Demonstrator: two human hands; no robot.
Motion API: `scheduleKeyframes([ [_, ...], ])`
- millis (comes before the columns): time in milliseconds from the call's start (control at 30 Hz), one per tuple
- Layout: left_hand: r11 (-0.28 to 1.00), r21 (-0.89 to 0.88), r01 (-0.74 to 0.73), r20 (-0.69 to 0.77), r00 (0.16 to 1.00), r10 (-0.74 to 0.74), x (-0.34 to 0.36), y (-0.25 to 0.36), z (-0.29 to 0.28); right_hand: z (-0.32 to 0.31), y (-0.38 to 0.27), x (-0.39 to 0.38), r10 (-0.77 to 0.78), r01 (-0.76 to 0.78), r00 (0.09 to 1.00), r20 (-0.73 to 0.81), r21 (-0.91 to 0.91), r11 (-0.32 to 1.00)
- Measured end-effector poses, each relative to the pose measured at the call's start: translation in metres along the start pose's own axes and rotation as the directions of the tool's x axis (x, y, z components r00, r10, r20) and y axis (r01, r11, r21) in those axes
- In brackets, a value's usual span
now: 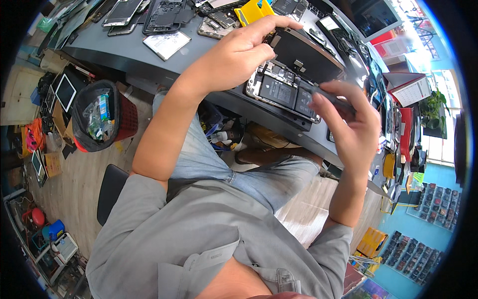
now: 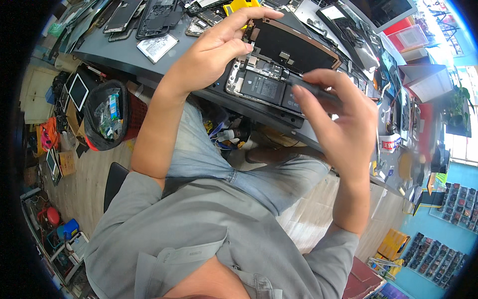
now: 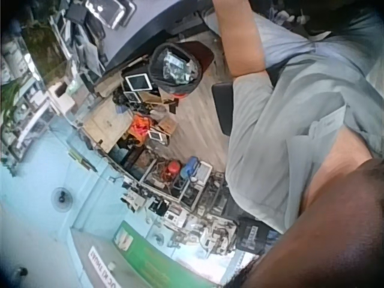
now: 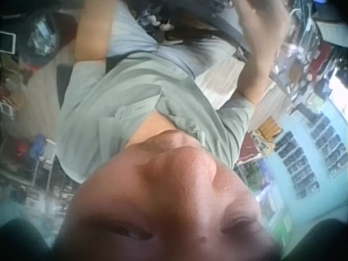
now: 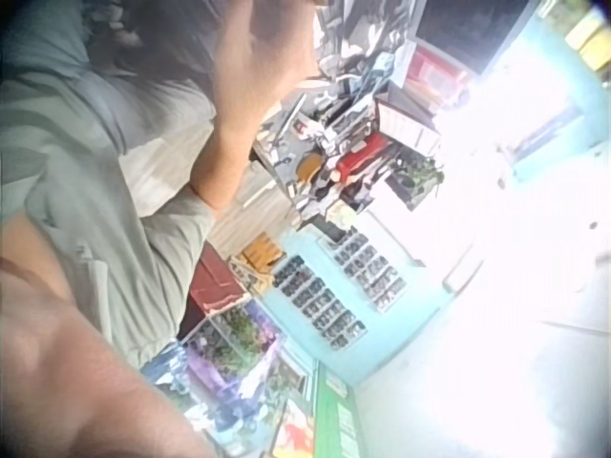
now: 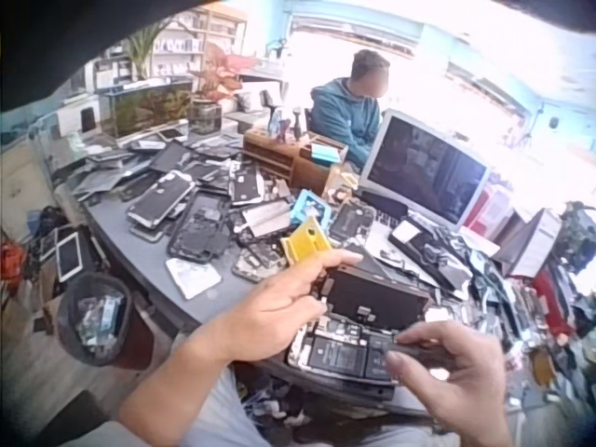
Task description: The person disassembles a smartphone, removes the back cover, and uses a screwdriver to unscrew internal components. They then open a new battery package, peel off protective film, and prepare to install the battery into the phone.
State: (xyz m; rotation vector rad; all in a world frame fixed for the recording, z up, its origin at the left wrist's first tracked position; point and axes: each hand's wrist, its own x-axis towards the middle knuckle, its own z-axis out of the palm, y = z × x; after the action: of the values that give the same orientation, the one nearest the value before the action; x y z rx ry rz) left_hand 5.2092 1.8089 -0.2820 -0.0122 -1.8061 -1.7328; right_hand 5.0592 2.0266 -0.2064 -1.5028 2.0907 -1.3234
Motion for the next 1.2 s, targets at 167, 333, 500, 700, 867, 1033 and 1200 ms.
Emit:
scheduleKeyframes([
  [167, 0.989, 0.146, 0.016, -0.014, 1.0, -0.014, -0.001, 0.007, -0.003, 0.028, 0.014, 0.022, -0.05, 0.05, 0.999, 0.001, -0.017, 0.999],
  [333, 0.987, 0.158, -0.003, -0.022, 1.0, 0.007, -0.001, 0.003, -0.004, 0.028, 0.013, 0.023, -0.051, 0.052, 0.999, 0.012, -0.065, 0.997],
  [500, 0.993, 0.076, -0.086, -0.027, 0.996, 0.088, 0.0, -0.002, -0.003, 0.03, 0.012, 0.024, -0.082, 0.083, 0.997, 0.015, -0.084, 0.993],
  [700, 0.969, 0.171, -0.18, -0.045, 0.981, 0.19, 0.0, -0.003, -0.004, 0.029, 0.008, 0.025, -0.081, 0.084, 0.996, 0.038, -0.088, 0.993],
  [867, 0.96, 0.194, -0.203, -0.049, 0.975, 0.216, 0.0, -0.003, -0.004, 0.027, 0.004, 0.026, -0.094, 0.101, 0.994, 0.055, -0.136, 0.985],
  [1033, 0.968, 0.118, -0.221, -0.067, 0.971, 0.23, 0.003, -0.008, -0.002, 0.026, -0.015, 0.039, -0.164, 0.197, 0.976, 0.145, -0.254, 0.947],
  [1200, 0.981, 0.041, -0.188, -0.065, 0.98, 0.19, 0.002, -0.007, -0.003, 0.028, -0.05, 0.077, -0.215, 0.445, 0.875, 0.435, -0.547, 0.709],
])
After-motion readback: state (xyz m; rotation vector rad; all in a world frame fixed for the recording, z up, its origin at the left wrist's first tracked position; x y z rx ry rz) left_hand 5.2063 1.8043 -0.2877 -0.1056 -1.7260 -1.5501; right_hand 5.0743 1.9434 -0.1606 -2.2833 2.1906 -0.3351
